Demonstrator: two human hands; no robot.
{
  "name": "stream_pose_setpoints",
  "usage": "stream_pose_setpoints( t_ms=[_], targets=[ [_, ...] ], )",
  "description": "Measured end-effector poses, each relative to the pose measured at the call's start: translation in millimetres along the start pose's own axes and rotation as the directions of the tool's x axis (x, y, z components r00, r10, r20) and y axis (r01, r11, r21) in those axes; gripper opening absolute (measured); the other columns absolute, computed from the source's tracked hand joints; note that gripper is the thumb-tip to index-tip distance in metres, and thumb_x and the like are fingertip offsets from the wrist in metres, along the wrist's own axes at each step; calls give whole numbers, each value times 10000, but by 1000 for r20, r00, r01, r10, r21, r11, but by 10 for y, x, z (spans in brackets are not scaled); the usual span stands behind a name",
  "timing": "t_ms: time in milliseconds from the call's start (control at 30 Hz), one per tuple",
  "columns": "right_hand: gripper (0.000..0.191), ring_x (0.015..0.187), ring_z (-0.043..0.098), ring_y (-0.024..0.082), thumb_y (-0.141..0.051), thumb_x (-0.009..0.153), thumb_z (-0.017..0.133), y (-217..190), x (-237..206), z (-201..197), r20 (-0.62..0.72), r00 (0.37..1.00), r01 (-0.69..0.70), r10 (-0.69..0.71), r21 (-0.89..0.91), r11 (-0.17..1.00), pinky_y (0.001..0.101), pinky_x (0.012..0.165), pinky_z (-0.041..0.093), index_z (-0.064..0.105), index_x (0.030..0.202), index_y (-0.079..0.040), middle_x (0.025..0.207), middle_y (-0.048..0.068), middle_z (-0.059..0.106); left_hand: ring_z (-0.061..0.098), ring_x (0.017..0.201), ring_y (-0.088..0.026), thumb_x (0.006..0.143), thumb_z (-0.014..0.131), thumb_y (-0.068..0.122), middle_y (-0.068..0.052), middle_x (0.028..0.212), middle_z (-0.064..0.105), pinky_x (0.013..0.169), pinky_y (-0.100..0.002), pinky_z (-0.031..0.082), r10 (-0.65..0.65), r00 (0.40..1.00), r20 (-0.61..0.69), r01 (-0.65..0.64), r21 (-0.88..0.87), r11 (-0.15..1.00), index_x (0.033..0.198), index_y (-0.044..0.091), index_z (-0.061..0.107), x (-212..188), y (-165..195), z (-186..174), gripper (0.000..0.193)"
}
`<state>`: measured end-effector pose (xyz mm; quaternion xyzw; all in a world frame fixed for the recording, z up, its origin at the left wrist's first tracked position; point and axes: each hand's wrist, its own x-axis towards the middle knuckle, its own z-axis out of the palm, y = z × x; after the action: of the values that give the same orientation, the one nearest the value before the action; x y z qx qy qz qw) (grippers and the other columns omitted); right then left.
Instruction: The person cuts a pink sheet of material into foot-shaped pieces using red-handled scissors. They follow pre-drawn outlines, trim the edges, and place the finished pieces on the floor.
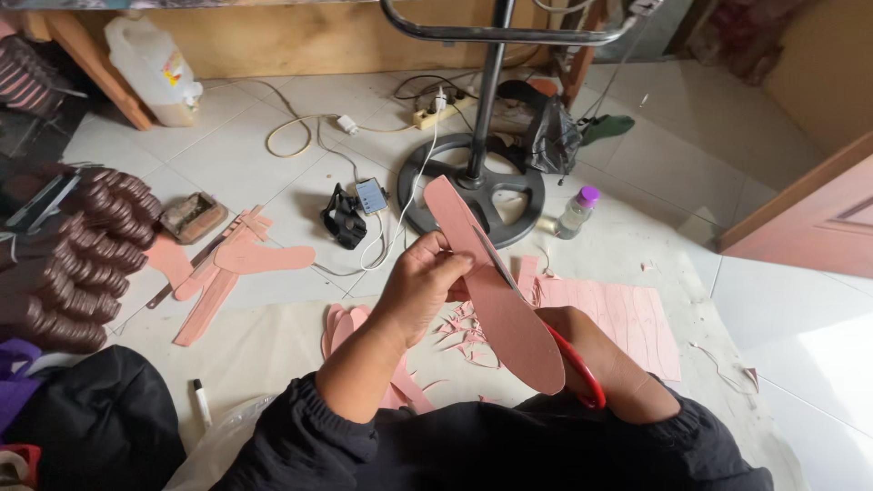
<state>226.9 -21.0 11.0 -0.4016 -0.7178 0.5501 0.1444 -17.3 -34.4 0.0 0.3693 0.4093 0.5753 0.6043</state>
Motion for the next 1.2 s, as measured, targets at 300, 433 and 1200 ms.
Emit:
stream_pose_setpoints(
  t_ms=[300, 433, 1200],
  targets=[
    [288, 670, 549, 84, -159, 794, 741, 164, 70, -47, 84, 987, 136, -134, -17, 991, 294, 565, 492, 694, 959, 72, 749, 56, 701, 712, 801, -128, 933, 664, 134, -58, 978, 747, 707, -289, 587, -15, 990, 143, 6, 63, 998, 1103, 63, 676, -96, 102, 29, 184],
    [303, 654, 594, 85, -170, 772, 724, 201, 116, -36, 50, 998, -34, 29, 95, 995, 289, 540, 492, 717, 983, 48, 762, 45, 724, 732, 827, -121, 924, 652, 134, -46, 1001, 748, 719, -283, 604, 21, 993, 120, -23, 21, 1000, 1114, 66, 664, -148, 152, 50, 202],
    [350, 632, 682, 129, -173, 738, 805, 253, 111, 130, -79, 985, -146, 152, 82, 986, 310, 537, 551, 760, 955, 98, 764, 130, 785, 707, 847, -113, 950, 677, 129, -48, 994, 733, 749, -288, 602, 36, 995, 98, -36, -1, 999, 1142, 54, 676, -197, 122, -30, 207]
  ],
)
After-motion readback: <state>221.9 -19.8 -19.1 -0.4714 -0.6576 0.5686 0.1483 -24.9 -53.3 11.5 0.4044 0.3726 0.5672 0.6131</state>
